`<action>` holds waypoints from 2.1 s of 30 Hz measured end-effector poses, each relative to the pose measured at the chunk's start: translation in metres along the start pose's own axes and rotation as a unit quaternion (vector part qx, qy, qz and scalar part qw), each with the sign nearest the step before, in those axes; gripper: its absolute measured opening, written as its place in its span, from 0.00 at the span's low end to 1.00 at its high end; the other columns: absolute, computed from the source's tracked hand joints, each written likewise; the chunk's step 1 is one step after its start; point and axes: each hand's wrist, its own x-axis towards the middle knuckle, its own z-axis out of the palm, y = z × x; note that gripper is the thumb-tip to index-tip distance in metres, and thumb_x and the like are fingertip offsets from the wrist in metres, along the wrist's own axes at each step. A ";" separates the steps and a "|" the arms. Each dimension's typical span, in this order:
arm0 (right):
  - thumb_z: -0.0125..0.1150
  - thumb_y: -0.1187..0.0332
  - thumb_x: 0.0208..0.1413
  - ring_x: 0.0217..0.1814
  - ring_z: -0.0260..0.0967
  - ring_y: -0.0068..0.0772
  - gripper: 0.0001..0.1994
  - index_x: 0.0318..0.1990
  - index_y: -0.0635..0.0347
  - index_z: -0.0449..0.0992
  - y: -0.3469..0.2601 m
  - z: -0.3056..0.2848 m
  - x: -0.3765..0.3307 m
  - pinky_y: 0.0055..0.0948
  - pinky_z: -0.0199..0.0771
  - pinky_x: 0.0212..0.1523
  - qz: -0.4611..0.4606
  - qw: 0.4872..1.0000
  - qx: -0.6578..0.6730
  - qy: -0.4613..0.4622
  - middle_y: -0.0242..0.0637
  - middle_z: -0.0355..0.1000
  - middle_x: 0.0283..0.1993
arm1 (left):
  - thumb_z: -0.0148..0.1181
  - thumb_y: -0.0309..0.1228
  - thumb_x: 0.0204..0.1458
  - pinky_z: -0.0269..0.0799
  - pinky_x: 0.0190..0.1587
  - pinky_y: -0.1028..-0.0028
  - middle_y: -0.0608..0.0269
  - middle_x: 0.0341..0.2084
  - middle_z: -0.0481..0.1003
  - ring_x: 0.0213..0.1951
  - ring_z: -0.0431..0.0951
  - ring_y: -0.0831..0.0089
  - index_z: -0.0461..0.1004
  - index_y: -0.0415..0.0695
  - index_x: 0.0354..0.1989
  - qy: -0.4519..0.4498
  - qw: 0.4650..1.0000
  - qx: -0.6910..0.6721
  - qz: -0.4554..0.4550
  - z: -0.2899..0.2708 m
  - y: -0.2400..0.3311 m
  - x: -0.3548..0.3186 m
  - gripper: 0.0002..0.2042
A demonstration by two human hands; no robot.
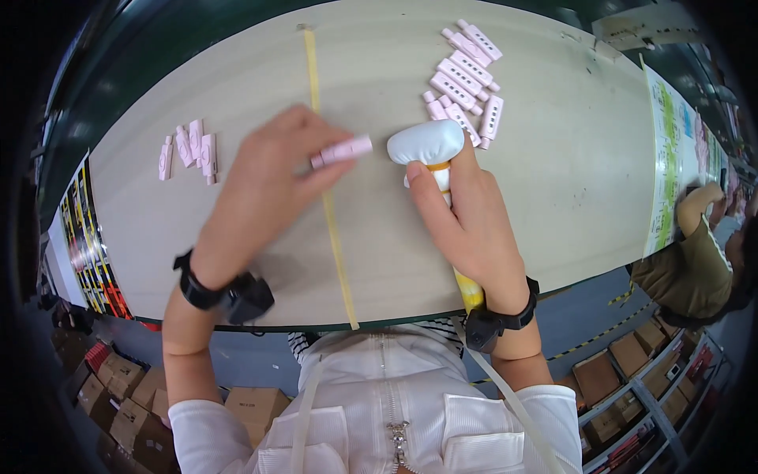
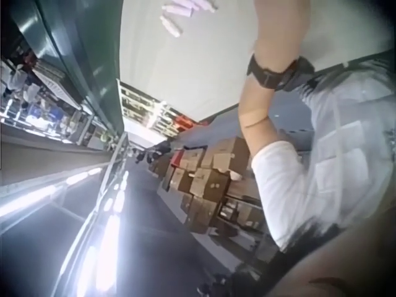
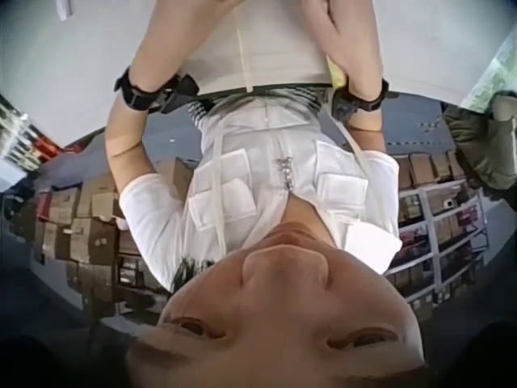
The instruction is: The person picks up pink plastic components, scans them with a handheld scanner, and places them into a pink foam tray. This process is repeated for several components until the person begins scanning and placing them directly onto the table.
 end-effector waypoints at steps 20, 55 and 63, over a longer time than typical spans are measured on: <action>0.59 0.65 0.65 0.25 0.75 0.60 0.21 0.56 0.73 0.61 -0.018 0.028 -0.011 0.49 0.73 0.26 -0.053 0.983 -0.174 0.010 0.52 0.76 0.26 | 0.67 0.23 0.51 0.73 0.35 0.65 0.59 0.35 0.74 0.34 0.76 0.60 0.78 0.45 0.47 0.039 0.998 0.032 -0.023 0.009 0.008 -0.048 0.14; 0.53 0.64 0.70 0.28 0.71 0.30 0.14 0.56 0.63 0.69 -0.015 -0.001 0.013 0.29 0.70 0.32 -0.056 0.995 -0.015 -0.083 0.37 0.74 0.34 | 0.68 0.29 0.51 0.71 0.44 0.57 0.51 0.35 0.72 0.41 0.74 0.48 0.74 0.38 0.35 0.058 0.971 0.234 -0.012 -0.082 -0.022 0.049 0.10; 0.53 0.63 0.70 0.23 0.65 0.15 0.14 0.57 0.60 0.70 -0.021 -0.013 0.019 0.19 0.65 0.21 0.032 0.985 0.124 -0.113 0.29 0.72 0.36 | 0.67 0.33 0.54 0.77 0.53 0.54 0.44 0.51 0.76 0.52 0.79 0.49 0.77 0.39 0.48 0.054 0.978 0.203 -0.014 0.032 -0.089 0.331 0.16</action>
